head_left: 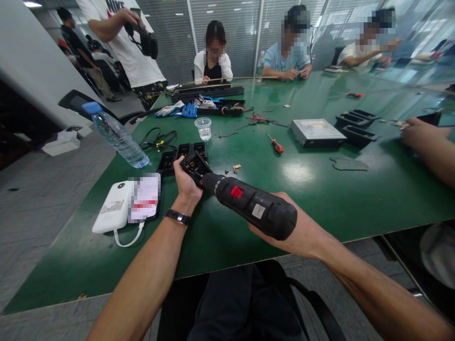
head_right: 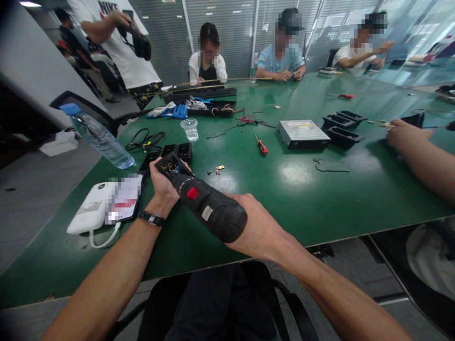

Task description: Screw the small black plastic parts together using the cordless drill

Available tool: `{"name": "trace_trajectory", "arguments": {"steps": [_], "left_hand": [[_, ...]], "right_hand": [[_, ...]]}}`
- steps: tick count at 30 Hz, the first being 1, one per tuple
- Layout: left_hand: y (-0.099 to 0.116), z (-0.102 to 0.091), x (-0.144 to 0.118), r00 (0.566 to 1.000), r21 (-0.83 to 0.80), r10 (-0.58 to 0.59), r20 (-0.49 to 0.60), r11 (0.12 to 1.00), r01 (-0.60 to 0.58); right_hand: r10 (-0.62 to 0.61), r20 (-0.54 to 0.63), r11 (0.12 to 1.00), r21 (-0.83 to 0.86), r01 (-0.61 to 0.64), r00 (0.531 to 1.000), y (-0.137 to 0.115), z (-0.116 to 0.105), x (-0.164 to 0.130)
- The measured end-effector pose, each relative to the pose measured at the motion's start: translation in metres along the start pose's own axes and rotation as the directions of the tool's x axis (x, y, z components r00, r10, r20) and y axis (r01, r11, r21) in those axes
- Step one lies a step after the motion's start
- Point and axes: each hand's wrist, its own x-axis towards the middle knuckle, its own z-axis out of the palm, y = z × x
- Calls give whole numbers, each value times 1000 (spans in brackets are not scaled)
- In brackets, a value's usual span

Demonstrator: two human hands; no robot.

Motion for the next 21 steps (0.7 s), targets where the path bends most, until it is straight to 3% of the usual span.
{"name": "trace_trajectory", "arguments": {"steps": [10,15,21], "left_hand": [[-1,1,1,999,16,22,-35,1000,-21],[-4,-4,5,994,87,83,-71,993,-77],[-7,-2,5,989,121,113,-97,988,-101]], "right_hand": [[-30,30,1000,7,29,999,2,1,3],[-26,98,995,-94,35,995,8,-2,7],[-106,110,976,-176,125,988,14,-5,10]]}}
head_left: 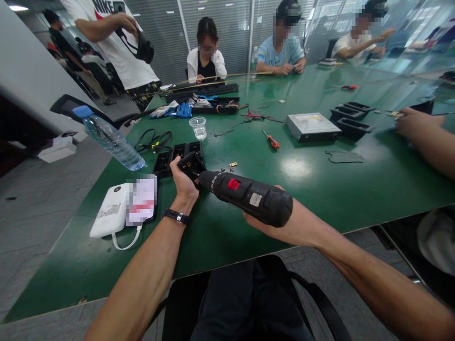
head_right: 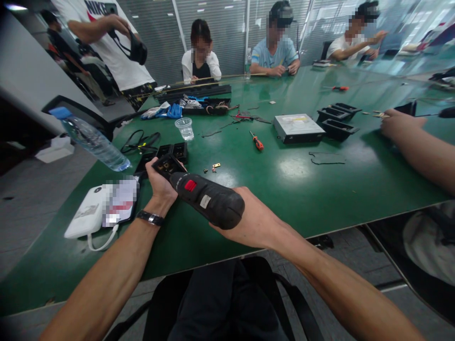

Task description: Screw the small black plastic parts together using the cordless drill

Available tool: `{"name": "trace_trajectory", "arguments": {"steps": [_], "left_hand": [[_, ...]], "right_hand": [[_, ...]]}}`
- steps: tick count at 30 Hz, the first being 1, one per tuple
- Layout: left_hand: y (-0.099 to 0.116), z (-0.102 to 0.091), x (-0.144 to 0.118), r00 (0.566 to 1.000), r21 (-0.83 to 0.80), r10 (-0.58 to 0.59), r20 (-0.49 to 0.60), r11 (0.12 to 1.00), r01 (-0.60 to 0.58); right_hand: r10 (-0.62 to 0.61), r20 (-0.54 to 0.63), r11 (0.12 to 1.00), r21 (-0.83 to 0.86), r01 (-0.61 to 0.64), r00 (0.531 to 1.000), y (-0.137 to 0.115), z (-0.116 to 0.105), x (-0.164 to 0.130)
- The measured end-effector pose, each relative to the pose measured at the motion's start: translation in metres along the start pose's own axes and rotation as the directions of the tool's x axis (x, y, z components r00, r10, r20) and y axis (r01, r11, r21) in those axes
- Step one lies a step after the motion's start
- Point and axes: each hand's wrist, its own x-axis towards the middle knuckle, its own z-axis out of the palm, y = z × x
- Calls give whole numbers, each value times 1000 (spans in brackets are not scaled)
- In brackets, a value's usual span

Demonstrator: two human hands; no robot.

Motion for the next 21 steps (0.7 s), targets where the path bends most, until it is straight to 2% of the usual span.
{"name": "trace_trajectory", "arguments": {"steps": [4,11,21], "left_hand": [[1,2,0,1000,11,2,14,1000,-2],[2,3,0,999,-3,-22,34,1000,22],[-2,3,3,999,16,45,-11,999,-45]], "right_hand": [[-31,-19,1000,5,31,999,-1,0,4],[19,-14,999,49,-18,1000,-3,1,6],[-17,-2,995,103,17,1000,4,1,6]]}}
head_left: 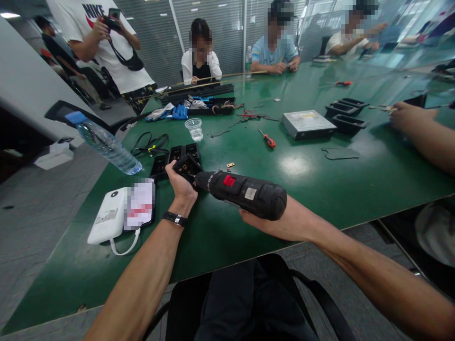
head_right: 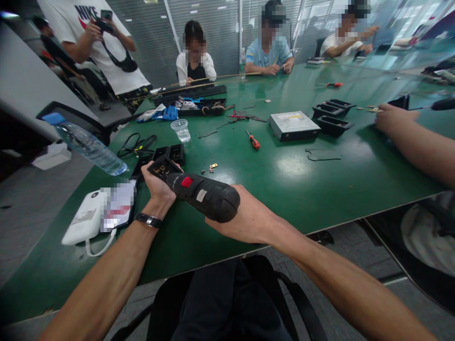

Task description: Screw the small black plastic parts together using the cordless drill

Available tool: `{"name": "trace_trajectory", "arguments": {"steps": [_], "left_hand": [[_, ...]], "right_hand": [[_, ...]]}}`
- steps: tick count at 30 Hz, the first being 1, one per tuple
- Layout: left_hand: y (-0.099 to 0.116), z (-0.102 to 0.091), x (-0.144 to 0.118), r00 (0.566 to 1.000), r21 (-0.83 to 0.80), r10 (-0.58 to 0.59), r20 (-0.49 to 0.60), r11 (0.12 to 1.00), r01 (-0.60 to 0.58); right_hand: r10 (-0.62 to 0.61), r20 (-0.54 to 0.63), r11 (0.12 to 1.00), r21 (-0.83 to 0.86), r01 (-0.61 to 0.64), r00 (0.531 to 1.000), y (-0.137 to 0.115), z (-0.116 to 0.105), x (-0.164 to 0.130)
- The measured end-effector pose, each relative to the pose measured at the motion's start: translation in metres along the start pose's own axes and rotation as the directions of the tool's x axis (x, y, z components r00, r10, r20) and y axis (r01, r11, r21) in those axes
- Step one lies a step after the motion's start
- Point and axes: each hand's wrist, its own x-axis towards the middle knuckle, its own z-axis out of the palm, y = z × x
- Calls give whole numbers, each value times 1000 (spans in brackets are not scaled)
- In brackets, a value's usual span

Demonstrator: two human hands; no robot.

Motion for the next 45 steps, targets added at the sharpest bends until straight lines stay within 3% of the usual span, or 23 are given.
{"name": "trace_trajectory", "arguments": {"steps": [30,35,40,45], "left_hand": [[-2,-4,4,999,7,-5,-46,1000,5],[0,0,0,999,22,-7,-35,1000,8],[1,4,-2,997,4,30,-65,1000,-30],[0,1,-1,998,18,1,-64,1000,1]], "right_hand": [[25,61,996,-84,-20,998,-5,-4,1],[52,66,998,-39,-49,996,-9,-4,3],[161,38,983,77,-164,986,-20,-4,5],[122,2,991,56,-122,993,-20,-2,2]]}}
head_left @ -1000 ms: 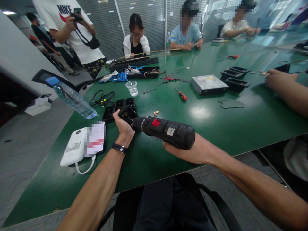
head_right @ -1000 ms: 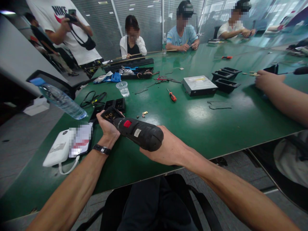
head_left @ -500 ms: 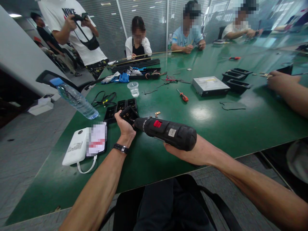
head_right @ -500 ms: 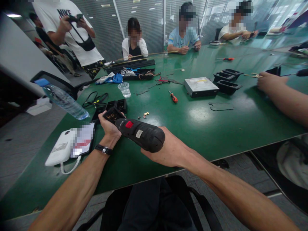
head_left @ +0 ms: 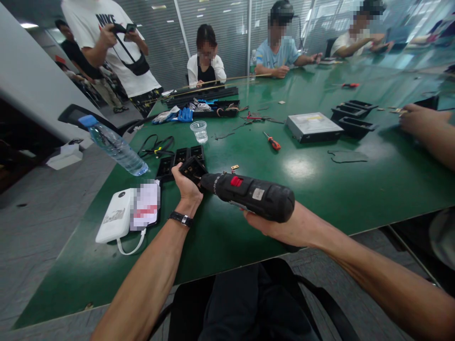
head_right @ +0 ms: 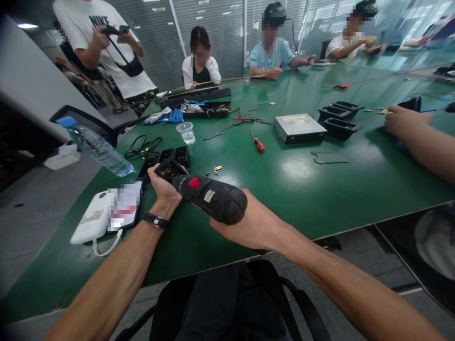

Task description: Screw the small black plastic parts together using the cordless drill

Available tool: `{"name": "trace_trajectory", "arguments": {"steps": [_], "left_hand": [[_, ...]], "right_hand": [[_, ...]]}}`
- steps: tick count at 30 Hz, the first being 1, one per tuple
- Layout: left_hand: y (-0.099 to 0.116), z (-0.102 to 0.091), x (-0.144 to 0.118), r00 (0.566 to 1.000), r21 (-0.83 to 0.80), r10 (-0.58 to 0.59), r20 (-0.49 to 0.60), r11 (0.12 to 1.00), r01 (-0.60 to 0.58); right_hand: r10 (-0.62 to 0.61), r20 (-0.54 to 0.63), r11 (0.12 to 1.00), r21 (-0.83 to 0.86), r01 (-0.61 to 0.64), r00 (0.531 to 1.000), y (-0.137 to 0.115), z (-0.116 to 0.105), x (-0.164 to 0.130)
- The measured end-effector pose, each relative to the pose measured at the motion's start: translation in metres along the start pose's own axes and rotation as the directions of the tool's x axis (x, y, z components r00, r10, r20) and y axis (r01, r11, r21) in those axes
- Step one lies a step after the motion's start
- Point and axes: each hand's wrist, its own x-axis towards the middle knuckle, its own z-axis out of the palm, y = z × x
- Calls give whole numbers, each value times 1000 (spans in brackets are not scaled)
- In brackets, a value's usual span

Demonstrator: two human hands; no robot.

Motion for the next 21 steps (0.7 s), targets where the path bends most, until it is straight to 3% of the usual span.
{"name": "trace_trajectory", "arguments": {"steps": [6,21], "left_hand": [[0,-4,3,998,-6,-17,56,1000,17],[3,-1,4,1000,-63,8,23,998,-7]], "right_hand": [[-73,21,996,-40,74,997,8,0,0],[-34,58,997,-72,39,998,15,-5,10]]}}
